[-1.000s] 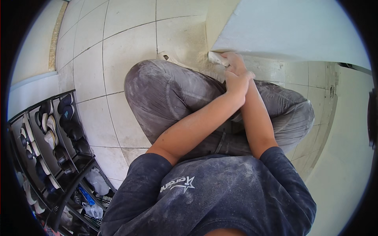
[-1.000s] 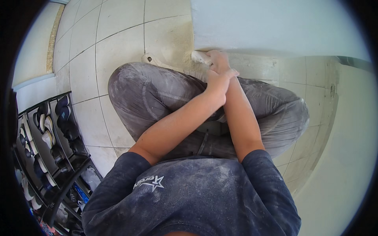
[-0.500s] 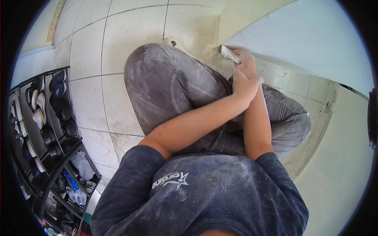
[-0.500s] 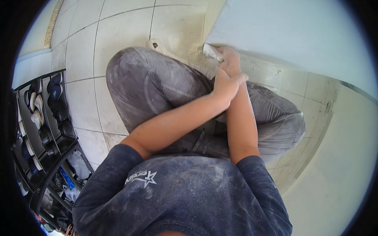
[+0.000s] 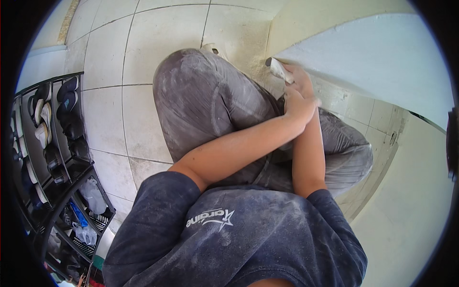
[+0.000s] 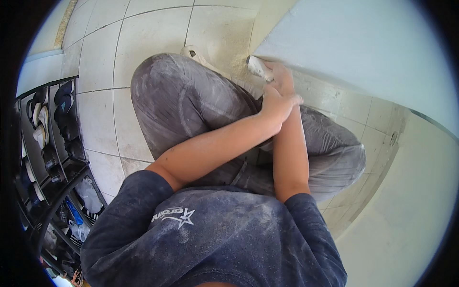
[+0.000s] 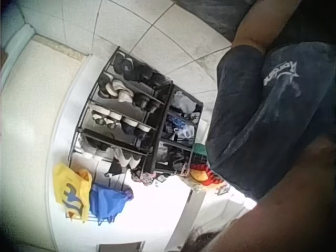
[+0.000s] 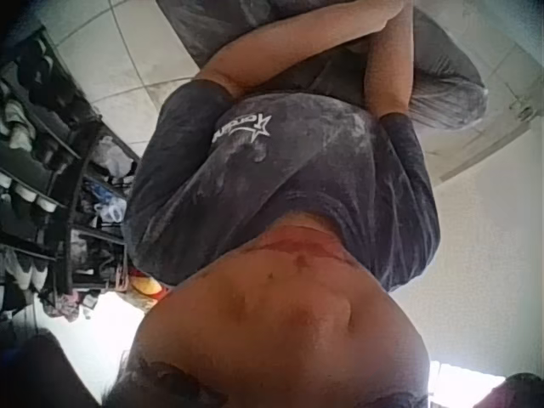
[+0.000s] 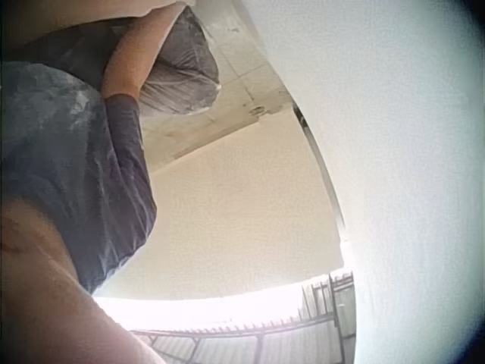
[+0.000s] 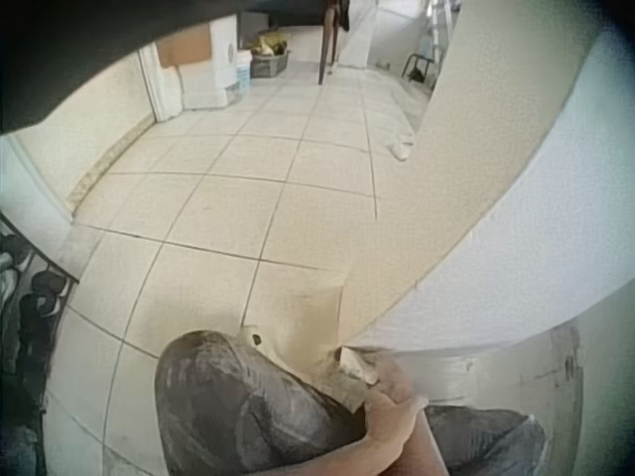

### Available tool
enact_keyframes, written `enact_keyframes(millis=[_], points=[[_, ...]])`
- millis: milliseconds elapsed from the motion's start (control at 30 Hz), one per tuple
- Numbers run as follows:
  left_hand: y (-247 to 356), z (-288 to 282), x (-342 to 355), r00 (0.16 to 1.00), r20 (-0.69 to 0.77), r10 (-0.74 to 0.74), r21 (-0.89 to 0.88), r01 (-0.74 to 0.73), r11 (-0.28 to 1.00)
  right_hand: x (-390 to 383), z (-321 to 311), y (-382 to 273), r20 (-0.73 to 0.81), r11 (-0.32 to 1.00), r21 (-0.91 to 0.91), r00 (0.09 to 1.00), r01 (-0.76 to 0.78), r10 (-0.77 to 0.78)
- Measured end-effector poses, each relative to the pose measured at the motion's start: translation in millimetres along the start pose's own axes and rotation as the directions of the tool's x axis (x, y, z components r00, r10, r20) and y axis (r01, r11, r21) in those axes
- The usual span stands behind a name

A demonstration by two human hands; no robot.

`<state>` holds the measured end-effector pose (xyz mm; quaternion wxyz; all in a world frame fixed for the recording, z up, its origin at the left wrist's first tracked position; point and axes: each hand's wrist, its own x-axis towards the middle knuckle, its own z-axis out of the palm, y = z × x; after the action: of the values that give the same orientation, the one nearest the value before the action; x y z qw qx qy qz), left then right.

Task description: Patch and smooth the corner of a white wall using a putty knife and filler.

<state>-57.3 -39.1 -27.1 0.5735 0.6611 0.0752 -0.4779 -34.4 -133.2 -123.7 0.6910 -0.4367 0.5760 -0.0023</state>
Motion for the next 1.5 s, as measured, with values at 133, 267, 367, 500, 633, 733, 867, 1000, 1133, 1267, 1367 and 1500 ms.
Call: enact_keyframes(millis=[133,267,367,500,633,733,867,1000,1133,1267,1367,1500], points=[[2.0,-2.1,2.0,0.997,-0.001,0.075,0.000,-0.075,0.997,-20.4,3.0,-2.5,0.120,0.712,-0.250,0.750,0.657,-0.650],[6.6,-4.2,1.9,0.998,0.003,-0.062,-0.159,0.062,0.985,-35.9,6.1,-1.3,0.016,0.833,-0.358,0.894,0.423,-0.448],[4.9,-4.0,-2.9,0.999,-0.035,0.030,-0.034,-0.031,0.999,-33.0,5.8,2.1,0.029,0.853,-0.301,0.898,0.426,-0.439],[1.9,-4.4,2.3,0.997,-0.026,0.079,-0.076,-0.081,0.994,-28.9,0.4,14.9,0.338,0.163,-0.555,0.401,0.816,-0.851],[0.7,-4.3,7.6,0.996,-0.005,-0.088,-0.119,0.086,0.989,-23.8,6.7,17.4,0.103,0.594,-0.472,0.710,0.652,-0.697],[0.8,-5.3,4.5,0.999,-0.041,0.015,-0.030,-0.017,0.999,-13.8,17.3,4.3,0.010,0.945,-0.019,0.945,0.326,-0.326],[1.6,-6.2,6.9,1.000,0.018,-0.007,-0.133,0.010,0.991,-18.9,13.2,3.7,-0.001,0.843,-0.337,0.895,0.419,-0.446],[-0.7,-4.7,10.5,0.993,-0.040,-0.114,-0.059,0.112,0.992,-24.4,9.9,2.7,-0.071,0.899,-0.248,0.919,0.361,-0.389],[-1.3,-6.8,6.4,0.997,-0.001,0.082,-0.091,-0.081,0.993,-19.4,13.9,2.4,0.134,0.997,0.025,0.988,0.076,-0.079],[2.0,-7.1,8.6,1.000,0.011,0.006,-0.227,-0.003,0.974,-17.9,6.4,13.3,-0.091,0.883,-0.095,0.879,0.460,-0.468],[-0.3,-4.1,8.3,1.000,0.004,0.006,-0.108,-0.006,0.994,-12.4,2.8,-0.2,-0.096,0.988,-0.149,0.994,0.028,-0.042],[-2.6,-2.5,8.9,0.987,-0.026,0.159,-0.030,-0.159,0.987,-29.1,1.1,0.7,0.067,0.591,-0.611,0.779,0.526,-0.624]])
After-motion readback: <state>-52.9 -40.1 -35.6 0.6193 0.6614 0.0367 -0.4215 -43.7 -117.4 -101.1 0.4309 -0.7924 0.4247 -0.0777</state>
